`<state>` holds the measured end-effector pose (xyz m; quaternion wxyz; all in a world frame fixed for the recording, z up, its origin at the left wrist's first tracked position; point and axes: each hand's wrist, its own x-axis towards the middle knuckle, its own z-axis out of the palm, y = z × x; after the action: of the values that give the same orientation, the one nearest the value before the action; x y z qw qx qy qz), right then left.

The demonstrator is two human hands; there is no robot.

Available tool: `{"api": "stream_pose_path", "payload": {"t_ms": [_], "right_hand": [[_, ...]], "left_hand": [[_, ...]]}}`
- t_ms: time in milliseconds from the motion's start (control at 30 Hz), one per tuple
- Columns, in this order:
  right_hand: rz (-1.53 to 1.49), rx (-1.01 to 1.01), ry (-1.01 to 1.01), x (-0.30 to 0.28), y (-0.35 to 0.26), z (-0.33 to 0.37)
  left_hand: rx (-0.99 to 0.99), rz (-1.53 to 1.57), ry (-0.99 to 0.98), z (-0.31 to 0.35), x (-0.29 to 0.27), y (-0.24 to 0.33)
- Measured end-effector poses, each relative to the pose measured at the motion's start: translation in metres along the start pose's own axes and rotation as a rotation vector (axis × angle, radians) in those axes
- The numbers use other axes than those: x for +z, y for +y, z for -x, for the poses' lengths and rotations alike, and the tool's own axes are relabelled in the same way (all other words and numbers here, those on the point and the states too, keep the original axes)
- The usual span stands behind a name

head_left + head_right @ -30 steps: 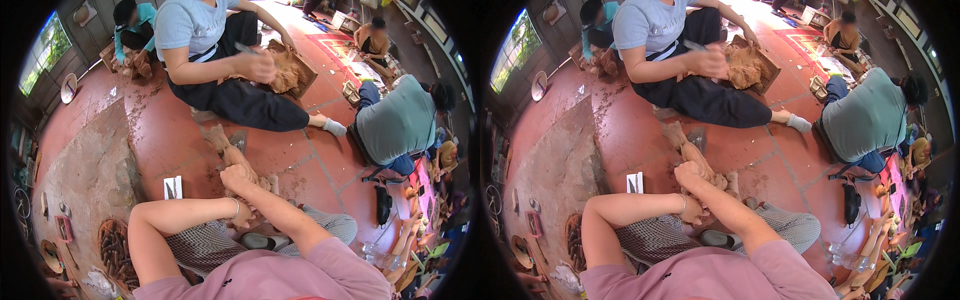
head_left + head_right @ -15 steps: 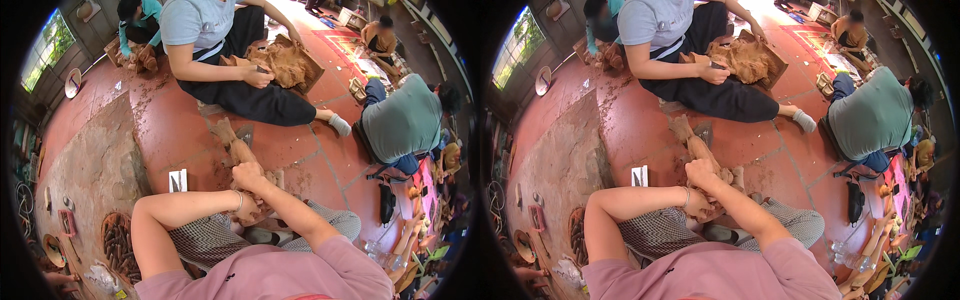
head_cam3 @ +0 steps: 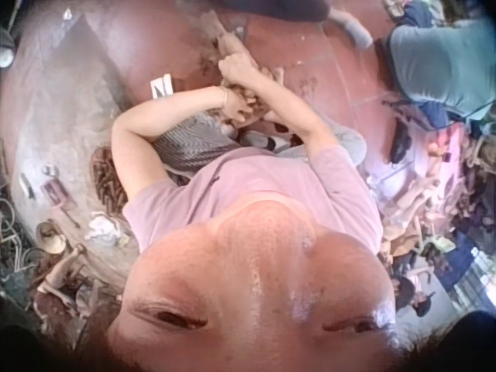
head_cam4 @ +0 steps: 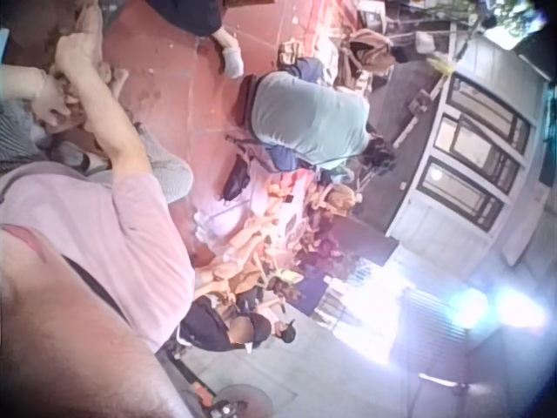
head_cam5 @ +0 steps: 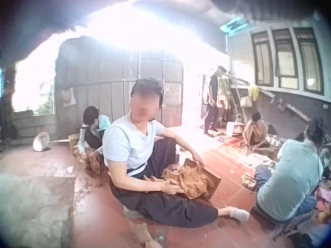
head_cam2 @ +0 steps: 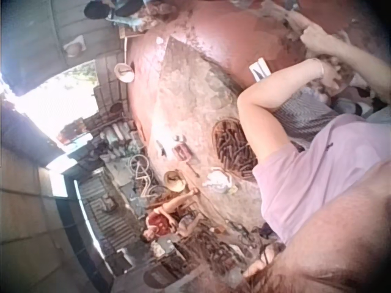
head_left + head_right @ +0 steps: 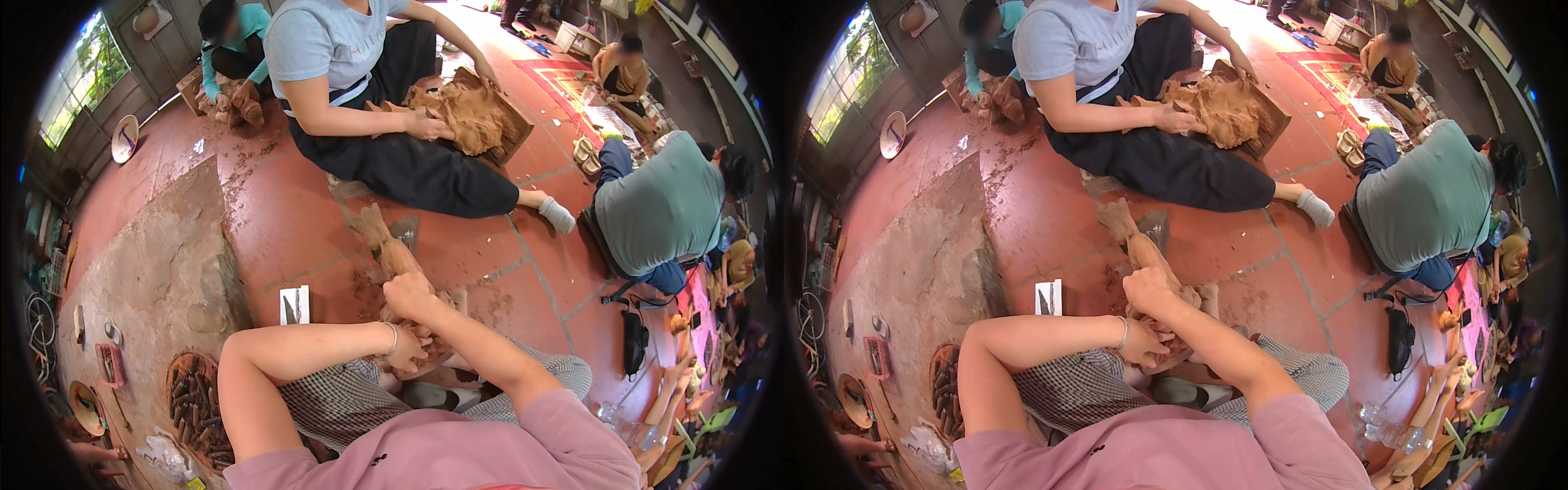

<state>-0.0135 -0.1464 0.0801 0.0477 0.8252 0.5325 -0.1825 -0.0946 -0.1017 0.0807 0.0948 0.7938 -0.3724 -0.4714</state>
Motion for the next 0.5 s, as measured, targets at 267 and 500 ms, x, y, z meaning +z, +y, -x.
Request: {"api": "stream_pose_path", "payload": {"t_ms": [267, 500], "right_hand": [[-0.018, 0.052, 0.048, 0.020, 0.005, -0.014], [-0.084, 0.049, 0.070, 0.012, 0.008, 0.007]], "left_hand": [[0.023, 0.051, 0.015, -0.007, 0.000, -0.005], [0.014, -0.026, 0.033, 0.001, 0.000, -0.002]]}}
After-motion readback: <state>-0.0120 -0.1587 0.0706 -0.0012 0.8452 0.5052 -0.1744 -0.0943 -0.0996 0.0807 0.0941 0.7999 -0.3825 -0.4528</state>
